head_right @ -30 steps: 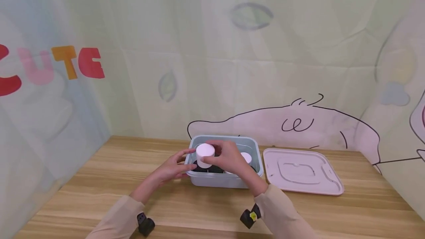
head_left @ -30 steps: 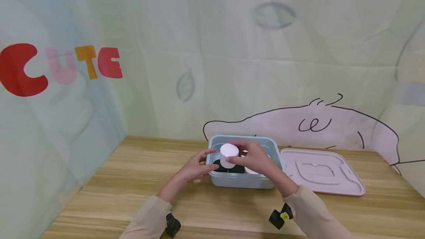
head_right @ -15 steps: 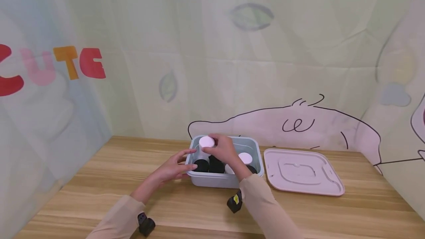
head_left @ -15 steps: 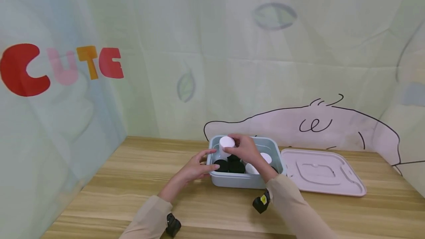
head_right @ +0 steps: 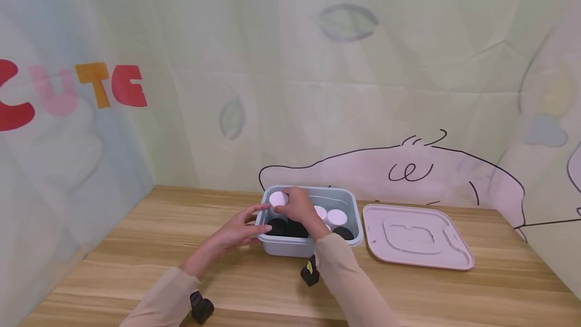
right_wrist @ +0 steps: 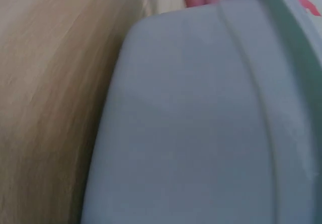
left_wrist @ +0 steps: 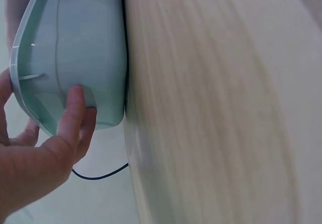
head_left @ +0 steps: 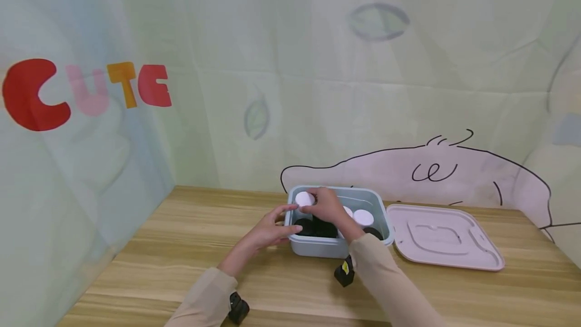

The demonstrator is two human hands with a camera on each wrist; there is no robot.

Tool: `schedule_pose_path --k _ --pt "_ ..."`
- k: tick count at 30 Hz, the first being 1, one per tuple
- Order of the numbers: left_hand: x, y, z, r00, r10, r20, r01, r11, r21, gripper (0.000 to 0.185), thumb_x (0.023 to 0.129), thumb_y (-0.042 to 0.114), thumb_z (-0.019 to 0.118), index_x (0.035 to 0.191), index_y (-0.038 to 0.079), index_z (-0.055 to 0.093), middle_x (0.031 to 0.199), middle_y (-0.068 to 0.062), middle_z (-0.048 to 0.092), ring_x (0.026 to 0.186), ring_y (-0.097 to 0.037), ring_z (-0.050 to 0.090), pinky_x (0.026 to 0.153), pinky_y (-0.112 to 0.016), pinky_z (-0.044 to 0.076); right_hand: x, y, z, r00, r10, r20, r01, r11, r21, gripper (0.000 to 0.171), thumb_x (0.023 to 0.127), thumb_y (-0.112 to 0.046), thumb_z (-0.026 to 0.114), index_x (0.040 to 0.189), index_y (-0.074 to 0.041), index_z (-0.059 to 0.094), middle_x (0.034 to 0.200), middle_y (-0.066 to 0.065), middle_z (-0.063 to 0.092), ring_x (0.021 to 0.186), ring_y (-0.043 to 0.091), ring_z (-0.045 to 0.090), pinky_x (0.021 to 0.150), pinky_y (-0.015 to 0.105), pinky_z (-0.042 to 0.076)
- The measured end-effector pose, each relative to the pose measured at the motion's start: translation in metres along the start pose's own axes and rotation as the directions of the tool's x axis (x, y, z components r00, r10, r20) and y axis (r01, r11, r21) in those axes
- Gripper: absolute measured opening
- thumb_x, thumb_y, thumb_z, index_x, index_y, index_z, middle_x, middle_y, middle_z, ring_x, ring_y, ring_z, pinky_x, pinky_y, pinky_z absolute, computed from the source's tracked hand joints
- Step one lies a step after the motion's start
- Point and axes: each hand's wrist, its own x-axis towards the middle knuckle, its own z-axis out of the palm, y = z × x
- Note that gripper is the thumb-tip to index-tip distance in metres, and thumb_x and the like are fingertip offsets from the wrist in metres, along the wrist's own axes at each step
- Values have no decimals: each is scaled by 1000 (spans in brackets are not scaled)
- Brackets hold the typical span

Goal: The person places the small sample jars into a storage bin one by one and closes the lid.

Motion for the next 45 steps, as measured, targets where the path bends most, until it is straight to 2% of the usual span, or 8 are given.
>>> schedule_pose_path --k 7,16,24,30,33,36,39,45 --pt "1 -2 -1 1000 15 8 -15 1000 -9 57 82 11 67 133 8 42 133 -29 37 100 -28 56 83 -45 50 1 3 3 997 -73 40 76 995 -66 15 74 -13 73 76 -3 62 62 0 49 58 12 43 51 20 34" --pt "0 0 0 1000 6 3 -6 1000 5 57 82 12 67 133 9 42 134 -29 36 104 -31 54 85 -48 48 3 1 8 996 -4 87 20 983 -183 21 74 -15 72 64 -4 58 54 -3 38 53 11 37 48 20 28" --pt "0 0 0 1000 9 5 -9 1000 -1 57 82 12 67 133 9 42 133 -28 37 103 -31 55 85 -49 48 2 1 7 995 34 97 -20 990 -142 27 75 -18 72 59 -5 55 51 -4 37 50 11 37 47 19 28" --pt "0 0 0 1000 5 5 -4 1000 -4 57 82 12 68 133 9 42 133 -28 38 102 -30 55 84 -48 48 0 1 3 992 48 121 -41 997 -59 21 76 -20 71 65 -5 62 51 -4 43 51 11 41 47 19 32" --pt "1 -1 0 1000 1 4 -1 1000 -1 57 82 12 67 133 9 42 133 -28 37 101 -29 56 84 -47 49 -3 3 -2 989 70 129 -66 997 -36 21 78 -22 70 73 -2 65 59 2 53 59 15 48 53 23 40" --pt "0 -1 0 1000 1 5 -1 1000 2 58 82 12 67 134 9 41 133 -29 37 101 -30 56 83 -48 49 -7 5 -10 985 120 127 -118 993 -22 30 79 -23 69 95 2 67 87 10 66 82 22 59 73 33 50" --pt "0 0 1 1000 6 1 -6 1000 18 58 83 12 66 134 9 41 133 -29 38 102 -31 55 83 -48 49 -13 7 -22 981 156 116 -157 988 -6 45 80 -24 68 115 3 60 113 17 62 106 29 56 90 43 45" --pt "0 7 4 998 57 -40 -50 988 148 55 84 15 65 133 4 42 128 -27 44 108 -36 51 80 -45 51 -26 19 -53 986 136 92 -139 990 24 46 82 -24 67 119 3 58 117 19 59 111 32 53 91 44 45"
